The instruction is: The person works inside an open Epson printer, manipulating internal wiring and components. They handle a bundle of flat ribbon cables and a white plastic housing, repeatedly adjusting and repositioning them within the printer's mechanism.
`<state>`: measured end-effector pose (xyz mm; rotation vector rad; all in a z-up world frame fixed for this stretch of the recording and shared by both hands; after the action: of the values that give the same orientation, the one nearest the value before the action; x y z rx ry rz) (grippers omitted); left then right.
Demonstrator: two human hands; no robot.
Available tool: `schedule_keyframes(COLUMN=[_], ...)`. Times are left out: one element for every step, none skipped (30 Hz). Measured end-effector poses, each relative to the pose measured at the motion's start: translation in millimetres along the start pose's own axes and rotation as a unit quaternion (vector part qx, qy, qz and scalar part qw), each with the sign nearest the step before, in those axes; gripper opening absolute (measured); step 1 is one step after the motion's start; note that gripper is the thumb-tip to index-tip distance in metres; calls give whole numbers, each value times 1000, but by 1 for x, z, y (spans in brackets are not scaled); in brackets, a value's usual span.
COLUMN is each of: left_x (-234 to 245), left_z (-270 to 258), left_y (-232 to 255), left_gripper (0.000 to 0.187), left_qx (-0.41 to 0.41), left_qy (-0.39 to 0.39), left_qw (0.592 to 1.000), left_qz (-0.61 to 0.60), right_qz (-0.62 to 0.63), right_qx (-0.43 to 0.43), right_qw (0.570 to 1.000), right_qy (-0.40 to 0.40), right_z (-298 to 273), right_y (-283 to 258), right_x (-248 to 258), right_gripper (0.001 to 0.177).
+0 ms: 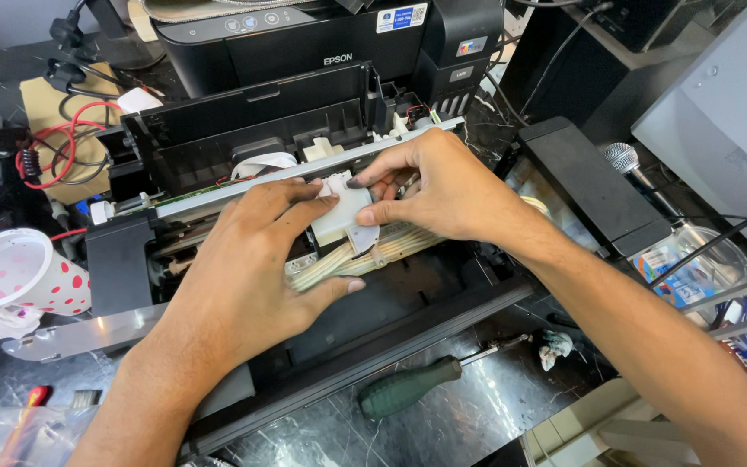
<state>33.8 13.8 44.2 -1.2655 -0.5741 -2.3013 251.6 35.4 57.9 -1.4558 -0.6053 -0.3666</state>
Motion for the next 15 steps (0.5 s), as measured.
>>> schedule_keyframes(left_x=[-2, -2, -1, -1, -1, -1, 0, -2, -3, -6, -5, -6, -6, -6, -5], left_z=[0, 1, 2, 3, 3, 4, 5, 4, 4, 5, 5, 5, 5, 5, 5], left_y=[-1, 0, 2, 4, 5, 6, 7, 8, 9, 10, 10, 10, 10, 11, 11], left_gripper=[92, 92, 82, 73, 73, 68, 63, 63, 61, 60, 60, 62, 63, 63, 63], left_qx=[8, 8, 0, -8, -8, -12, -16, -18, -19, -19, -20, -16, -12, -13, -12], left_qy=[-12, -12, -14, -16, -17, -16, -15, -15, -16, -16, -16, -20, -25, -26, -25], left_qw=[1000, 1000, 1000, 1000, 1000, 1000, 1000, 1000, 1000, 999, 999, 999, 999, 999, 999], left_qz=[-1, -1, -1, 0, -1, -9, -17, -15, 4, 22, 24, 25, 27, 26, 27], right_qz=[-1, -1, -11, -21, -20, -12, -3, -2, 15, 31, 32, 68, 105, 106, 103], right_qx=[18, 18, 51, 83, 83, 80, 77, 78, 28, -22, -20, -50, -80, -81, -122], right_qw=[1000, 1000, 999, 996, 996, 997, 997, 997, 999, 999, 999, 996, 991, 991, 987], right_qy=[-4, -4, -6, -8, -8, -7, -7, -5, -21, -38, -37, -19, 0, 1, -23], right_z=[0, 1, 2, 2, 2, 2, 3, 0, -1, -4, -4, -5, -6, -5, -6], right_y=[-1, 3, 2, 2, 3, 3, 3, -5, -7, -8, -11, -10, -8, -10, -7], right_x=[0, -1, -2, -2, -2, -2, -2, 3, 6, 9, 12, 16, 20, 18, 13], right_gripper=[47, 47, 43, 39, 39, 39, 40, 40, 44, 49, 49, 47, 47, 47, 56])
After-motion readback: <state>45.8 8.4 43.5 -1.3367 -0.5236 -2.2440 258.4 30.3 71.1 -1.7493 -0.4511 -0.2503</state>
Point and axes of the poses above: each hand's wrist, its own z-axis towards the middle knuckle, its own x-axis out of the back of the hand, y = z × x, the point moved 6 cm from there along z, towards the middle knuckle, and after that the axes turned 11 degrees about z, right-handed, at the moved point
